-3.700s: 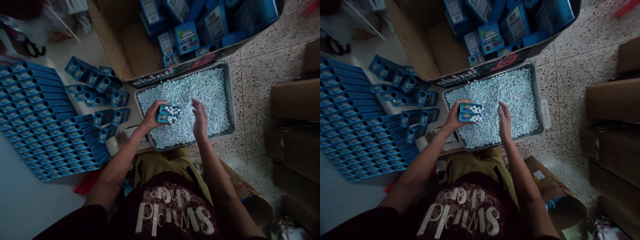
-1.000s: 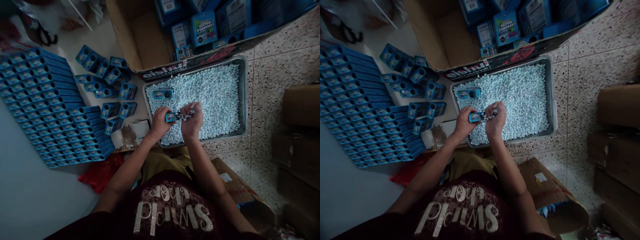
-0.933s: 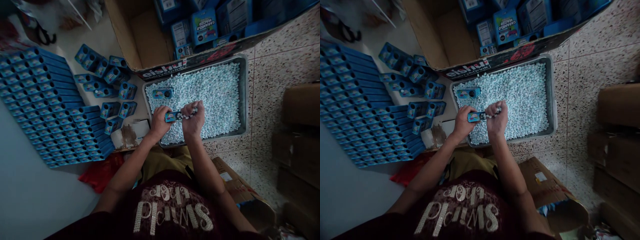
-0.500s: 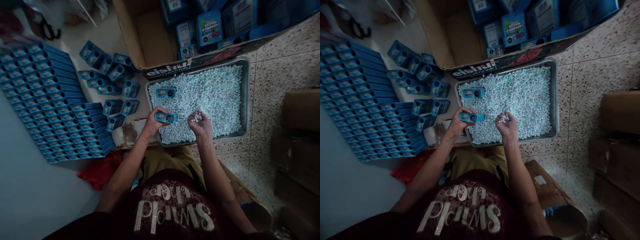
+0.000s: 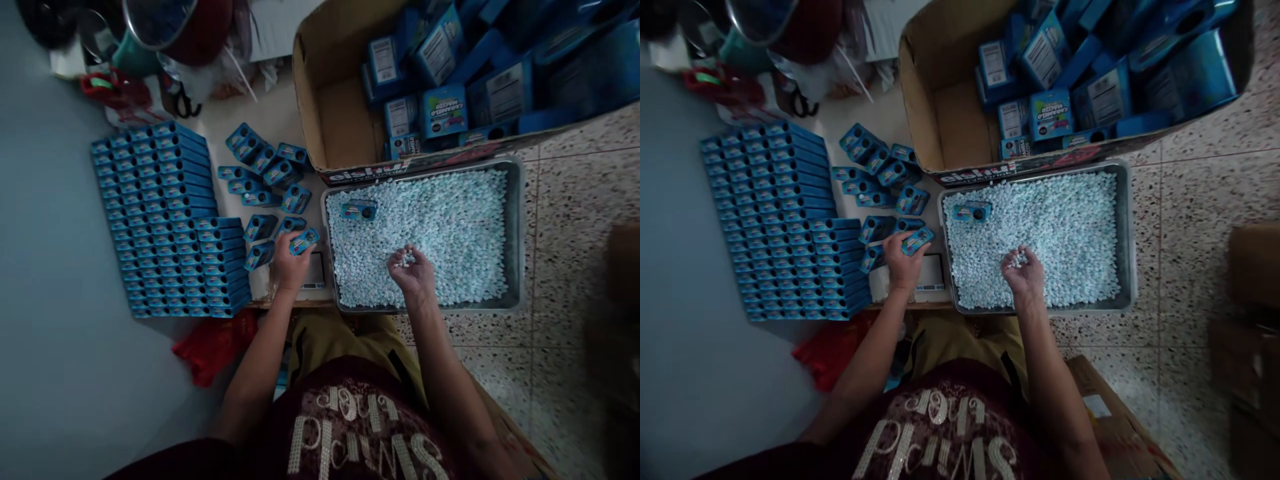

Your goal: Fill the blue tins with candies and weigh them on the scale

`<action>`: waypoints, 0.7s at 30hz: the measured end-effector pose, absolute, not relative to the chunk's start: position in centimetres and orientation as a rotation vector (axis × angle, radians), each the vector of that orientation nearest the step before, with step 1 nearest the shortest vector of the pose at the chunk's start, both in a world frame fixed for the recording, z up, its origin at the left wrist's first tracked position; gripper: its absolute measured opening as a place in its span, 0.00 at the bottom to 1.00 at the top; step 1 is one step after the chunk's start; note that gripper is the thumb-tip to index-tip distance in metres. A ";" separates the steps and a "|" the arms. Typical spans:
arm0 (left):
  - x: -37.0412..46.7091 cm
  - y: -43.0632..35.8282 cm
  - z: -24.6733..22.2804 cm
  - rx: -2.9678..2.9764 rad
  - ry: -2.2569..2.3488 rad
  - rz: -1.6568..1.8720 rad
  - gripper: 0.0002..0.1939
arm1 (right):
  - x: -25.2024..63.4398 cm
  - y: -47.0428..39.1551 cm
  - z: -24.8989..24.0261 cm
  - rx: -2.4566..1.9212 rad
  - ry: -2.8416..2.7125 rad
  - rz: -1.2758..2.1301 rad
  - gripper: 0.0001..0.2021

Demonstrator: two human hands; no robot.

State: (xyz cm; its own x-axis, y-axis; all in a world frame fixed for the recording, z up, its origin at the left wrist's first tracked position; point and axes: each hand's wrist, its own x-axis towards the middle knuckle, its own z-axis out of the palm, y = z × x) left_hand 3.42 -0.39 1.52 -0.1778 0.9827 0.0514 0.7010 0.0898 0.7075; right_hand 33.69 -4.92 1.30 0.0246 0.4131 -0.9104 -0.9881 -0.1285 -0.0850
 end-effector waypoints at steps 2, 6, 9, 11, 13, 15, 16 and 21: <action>3.2 0.0 0.1 1.726 2.096 0.792 0.20 | 33.3 -4.3 2.2 -1.058 0.879 1.397 0.08; 3.5 -0.6 -0.8 1.811 2.298 0.681 0.26 | 33.1 -3.7 3.0 -0.961 0.828 1.415 0.11; 5.1 0.1 -0.3 1.965 2.060 0.674 0.31 | 33.0 -3.7 3.5 -0.884 0.707 1.467 0.09; 7.2 2.3 -0.5 2.049 1.764 0.662 0.30 | 32.6 -3.5 4.2 -0.859 0.623 1.481 0.08; 9.7 5.3 -0.9 2.060 1.515 0.642 0.28 | 32.1 -3.0 5.1 -0.829 0.554 1.471 0.07; 12.0 7.9 -0.9 2.011 1.369 0.620 0.22 | 31.6 -2.4 6.2 -0.793 0.479 1.447 0.08; 12.8 8.7 -0.7 1.998 1.324 0.615 0.19 | 31.5 -2.1 6.8 -0.774 0.431 1.433 0.09; 13.7 7.0 3.1 2.045 1.239 0.651 0.17 | 31.7 -0.2 9.7 -0.751 0.105 1.307 0.17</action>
